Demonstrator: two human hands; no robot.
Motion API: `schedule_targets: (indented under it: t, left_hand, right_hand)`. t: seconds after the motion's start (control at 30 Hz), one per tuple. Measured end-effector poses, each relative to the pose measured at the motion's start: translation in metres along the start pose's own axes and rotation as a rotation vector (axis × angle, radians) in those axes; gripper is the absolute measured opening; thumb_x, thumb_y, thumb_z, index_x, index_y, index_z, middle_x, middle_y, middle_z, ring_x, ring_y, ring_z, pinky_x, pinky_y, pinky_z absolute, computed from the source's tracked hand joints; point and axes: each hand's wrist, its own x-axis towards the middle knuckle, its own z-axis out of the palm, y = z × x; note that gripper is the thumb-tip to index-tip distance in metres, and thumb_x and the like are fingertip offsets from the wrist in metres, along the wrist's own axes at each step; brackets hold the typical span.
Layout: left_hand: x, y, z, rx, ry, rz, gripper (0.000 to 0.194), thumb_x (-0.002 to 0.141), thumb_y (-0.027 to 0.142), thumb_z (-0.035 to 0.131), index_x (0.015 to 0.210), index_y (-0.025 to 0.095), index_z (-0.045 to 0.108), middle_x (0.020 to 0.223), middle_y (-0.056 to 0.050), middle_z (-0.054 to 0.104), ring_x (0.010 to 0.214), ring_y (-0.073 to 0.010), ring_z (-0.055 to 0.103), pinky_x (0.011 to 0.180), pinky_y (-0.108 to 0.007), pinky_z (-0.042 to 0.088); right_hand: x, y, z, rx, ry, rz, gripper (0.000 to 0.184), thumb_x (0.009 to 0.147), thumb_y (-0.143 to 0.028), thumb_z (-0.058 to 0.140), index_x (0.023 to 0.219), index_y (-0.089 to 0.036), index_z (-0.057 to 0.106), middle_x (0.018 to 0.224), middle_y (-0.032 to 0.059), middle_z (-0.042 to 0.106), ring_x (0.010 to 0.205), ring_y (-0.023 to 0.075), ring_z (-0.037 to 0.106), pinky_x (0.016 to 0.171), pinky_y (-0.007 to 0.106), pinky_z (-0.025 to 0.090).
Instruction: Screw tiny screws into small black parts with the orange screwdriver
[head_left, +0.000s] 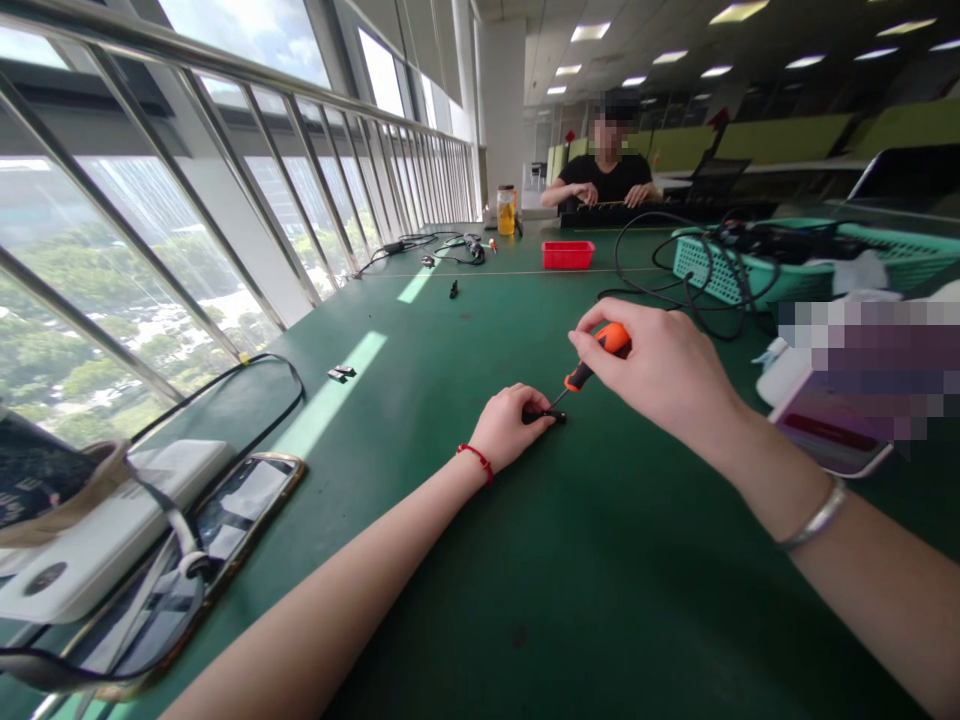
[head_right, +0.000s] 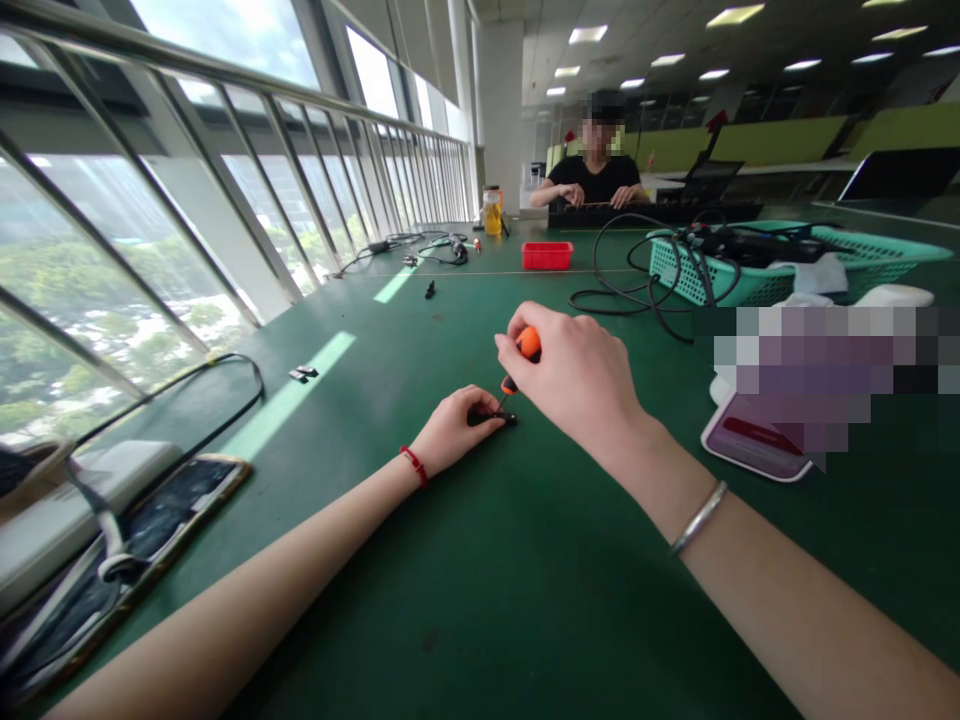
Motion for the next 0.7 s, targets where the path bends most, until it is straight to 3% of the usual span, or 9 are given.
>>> schedule_targets:
  t: [0.13, 0.27, 0.33, 0.4, 0.47, 0.53, 0.63, 0.7]
  left_hand:
    - [-0.0002, -0.0005, 0.0, -0.007, 0.003, -0.005, 0.007, 0.073, 0.018, 0.064, 0.077, 0.016, 0.059, 0.081, -0.002, 0.061, 0.076, -0.0147, 0.058, 0.072, -0.027, 0.049]
    - [0.0, -0.0009, -0.0001, -0.006, 0.005, 0.006, 0.006, 0.073, 0.019, 0.064, 0.077, 0.016, 0.06, 0.081, -0.002, 0.061, 0.076, -0.0147, 0.058, 0.072, -0.027, 0.049]
    - [0.0, -0.0012, 0.0001, -0.007, 0.003, 0.008, 0.007, 0.073, 0.019, 0.064, 0.078, 0.016, 0.06, 0.081, -0.002, 0.061, 0.076, -0.0147, 0.057, 0.072, -0.028, 0.049]
    - [0.0001, -0.0017, 0.0004, -0.011, 0.002, 0.006, 0.007, 0.073, 0.019, 0.064, 0.078, 0.016, 0.06, 0.081, -0.002, 0.061, 0.076, -0.0146, 0.057, 0.072, -0.028, 0.049]
    - [0.0002, -0.0023, 0.0008, -0.014, 0.003, 0.006, 0.007, 0.073, 0.02, 0.065, 0.077, 0.016, 0.06, 0.081, -0.002, 0.061, 0.075, -0.0144, 0.057, 0.072, -0.027, 0.049]
    - [0.0004, -0.0027, 0.0012, -0.013, 0.004, 0.012, 0.007, 0.073, 0.02, 0.064, 0.077, 0.016, 0.059, 0.081, -0.002, 0.061, 0.075, -0.0144, 0.057, 0.071, -0.027, 0.049]
    - [0.0006, -0.0026, 0.0012, -0.009, 0.003, 0.017, 0.007, 0.073, 0.019, 0.064, 0.078, 0.016, 0.06, 0.081, -0.002, 0.061, 0.075, -0.0145, 0.057, 0.071, -0.027, 0.048]
    - [0.0006, -0.0019, 0.0009, -0.008, 0.002, 0.012, 0.007, 0.074, 0.019, 0.064, 0.078, 0.016, 0.06, 0.081, -0.002, 0.061, 0.075, -0.0146, 0.057, 0.071, -0.027, 0.048]
  right_hand:
    - [0.0, -0.0007, -0.0007, 0.076, -0.042, -0.026, 0.039, 0.072, -0.035, 0.055, 0.11, -0.024, 0.054, 0.069, -0.0012, 0.064, 0.057, 0.0163, 0.053, 0.05, 0.025, 0.03]
    - [0.0006, 0.0005, -0.0019, 0.013, -0.053, 0.0, 0.031, 0.08, -0.051, 0.046, 0.086, -0.025, 0.062, 0.057, -0.0001, 0.058, 0.054, 0.0171, 0.05, 0.049, 0.026, 0.027]
    - [0.001, 0.0015, -0.0026, 0.003, -0.05, -0.005, 0.03, 0.082, -0.048, 0.045, 0.076, -0.025, 0.062, 0.055, 0.0005, 0.056, 0.052, 0.0165, 0.049, 0.049, 0.026, 0.027]
    - [0.0012, 0.0021, -0.0025, 0.059, -0.054, -0.033, 0.02, 0.078, -0.039, 0.05, 0.085, -0.025, 0.062, 0.059, -0.0006, 0.058, 0.053, 0.0155, 0.049, 0.049, 0.026, 0.028]
    - [0.001, 0.0018, -0.0014, 0.119, -0.05, -0.053, 0.03, 0.073, -0.034, 0.055, 0.101, -0.025, 0.058, 0.064, -0.0017, 0.061, 0.054, 0.0151, 0.051, 0.05, 0.025, 0.03]
    - [0.0005, 0.0011, 0.0003, 0.126, -0.039, -0.051, 0.039, 0.071, -0.039, 0.058, 0.107, -0.024, 0.055, 0.066, -0.0015, 0.061, 0.056, 0.016, 0.053, 0.049, 0.025, 0.03]
    - [0.0002, 0.0002, 0.0025, 0.068, -0.03, 0.0, 0.033, 0.076, -0.053, 0.052, 0.09, -0.024, 0.061, 0.058, -0.0002, 0.058, 0.054, 0.0172, 0.051, 0.048, 0.025, 0.028]
    - [0.0002, 0.0, 0.0031, 0.071, -0.042, 0.008, 0.031, 0.079, -0.052, 0.049, 0.08, -0.024, 0.061, 0.055, 0.0003, 0.056, 0.053, 0.0168, 0.05, 0.047, 0.026, 0.028]
